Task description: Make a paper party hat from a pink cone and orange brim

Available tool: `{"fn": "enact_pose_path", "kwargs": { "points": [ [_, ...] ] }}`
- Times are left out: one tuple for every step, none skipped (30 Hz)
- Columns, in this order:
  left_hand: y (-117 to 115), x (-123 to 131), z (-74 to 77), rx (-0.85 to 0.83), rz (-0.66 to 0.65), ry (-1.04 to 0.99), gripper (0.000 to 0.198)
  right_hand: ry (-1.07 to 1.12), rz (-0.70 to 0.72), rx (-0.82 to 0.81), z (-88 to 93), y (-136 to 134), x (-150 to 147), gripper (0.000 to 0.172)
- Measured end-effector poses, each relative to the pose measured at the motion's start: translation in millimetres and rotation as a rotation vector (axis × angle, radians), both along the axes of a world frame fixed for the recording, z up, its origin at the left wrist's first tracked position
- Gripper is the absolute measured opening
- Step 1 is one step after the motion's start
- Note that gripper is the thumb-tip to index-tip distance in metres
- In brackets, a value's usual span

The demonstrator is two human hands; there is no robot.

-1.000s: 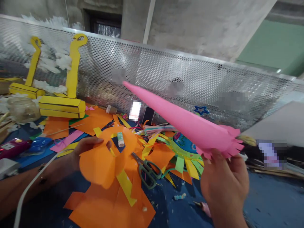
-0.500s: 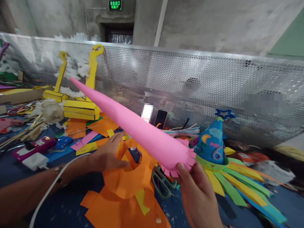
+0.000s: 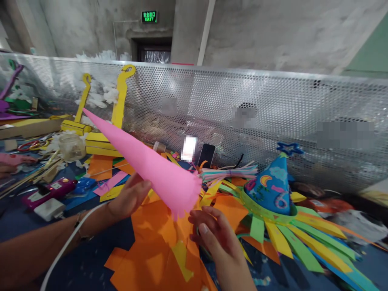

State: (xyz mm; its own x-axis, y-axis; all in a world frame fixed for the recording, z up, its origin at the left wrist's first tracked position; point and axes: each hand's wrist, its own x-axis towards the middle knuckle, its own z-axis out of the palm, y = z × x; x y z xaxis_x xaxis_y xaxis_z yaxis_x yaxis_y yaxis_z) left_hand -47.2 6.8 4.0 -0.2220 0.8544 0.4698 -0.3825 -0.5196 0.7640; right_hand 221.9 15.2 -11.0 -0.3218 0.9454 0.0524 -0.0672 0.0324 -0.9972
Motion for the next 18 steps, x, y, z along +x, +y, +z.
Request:
{"fn": "enact_pose_path", "kwargs": {
  "points": [
    [1.9,-5.4,6.7,0.013,0.05,-0.071,0.024,-0.055,0.011,0.065,-1.9,0.9,2.8,0.043],
    [3.5,-10.9,13.3,0.019,0.08,-0.131,0.022,-0.138,0.021,0.151,-3.5,1.0,5.0,0.042],
    [5.0,-16.3,19.2,0.016,0.096,-0.181,0.022,-0.241,0.037,0.253,-4.6,0.4,6.2,0.042],
    [6.7,-21.7,23.8,-0.001,0.111,-0.21,0.022,-0.352,0.056,0.369,-5.3,-1.0,6.5,0.043],
    [8.9,-27.2,26.8,-0.022,0.151,-0.205,0.023,-0.459,0.081,0.487,-5.7,-2.9,5.8,0.046],
    [11.8,-33.2,28.1,-0.042,0.216,-0.172,0.024,-0.549,0.107,0.598,-6.0,-5.0,4.3,0.048],
    [15.5,-39.8,28.0,-0.06,0.295,-0.122,0.025,-0.617,0.127,0.693,-6.5,-7.1,2.4,0.05],
    [20.1,-47.3,26.7,-0.071,0.4,-0.048,0.027,-0.665,0.144,0.768,-7.1,-8.7,0.4,0.052],
    [25.2,-55.9,24.6,-0.075,0.478,0.005,0.029,-0.698,0.158,0.824,-7.9,-9.9,-1.5,0.052],
    [30.7,-65.4,22.1,-0.078,0.525,0.041,0.03,-0.723,0.166,0.864,-8.9,-10.4,-2.9,0.052],
    [36.3,-75.6,19.4,-0.079,0.575,0.079,0.033,-0.743,0.17,0.888,-10.0,-10.4,-4.0,0.052],
    [41.6,-86.0,16.5,-0.082,0.629,0.127,0.037,-0.756,0.17,0.905,-11.0,-10.0,-4.7,0.053],
    [46.5,-96.3,13.4,-0.093,0.686,0.18,0.04,-0.764,0.172,0.915,-11.9,-9.5,-5.1,0.053],
    [50.9,-105.8,9.9,-0.115,0.739,0.237,0.044,-0.765,0.173,0.922,-12.6,-9.1,-5.4,0.053],
    [54.8,-114.2,5.9,-0.145,0.791,0.299,0.047,-0.763,0.171,0.923,-12.9,-9.1,-5.8,0.052],
    [58.2,-121.2,1.3,-0.178,0.838,0.361,0.05,-0.762,0.173,0.916,-12.9,-9.6,-6.2,0.051],
    [61.1,-126.6,-3.8,-0.212,0.878,0.422,0.052,-0.761,0.18,0.904,-12.5,-10.6,-6.7,0.05],
    [63.6,-130.4,-9.3,-0.247,0.906,0.48,0.052,-0.758,0.19,0.889,-11.9,-11.9,-7.3,0.05]
  ]
}}
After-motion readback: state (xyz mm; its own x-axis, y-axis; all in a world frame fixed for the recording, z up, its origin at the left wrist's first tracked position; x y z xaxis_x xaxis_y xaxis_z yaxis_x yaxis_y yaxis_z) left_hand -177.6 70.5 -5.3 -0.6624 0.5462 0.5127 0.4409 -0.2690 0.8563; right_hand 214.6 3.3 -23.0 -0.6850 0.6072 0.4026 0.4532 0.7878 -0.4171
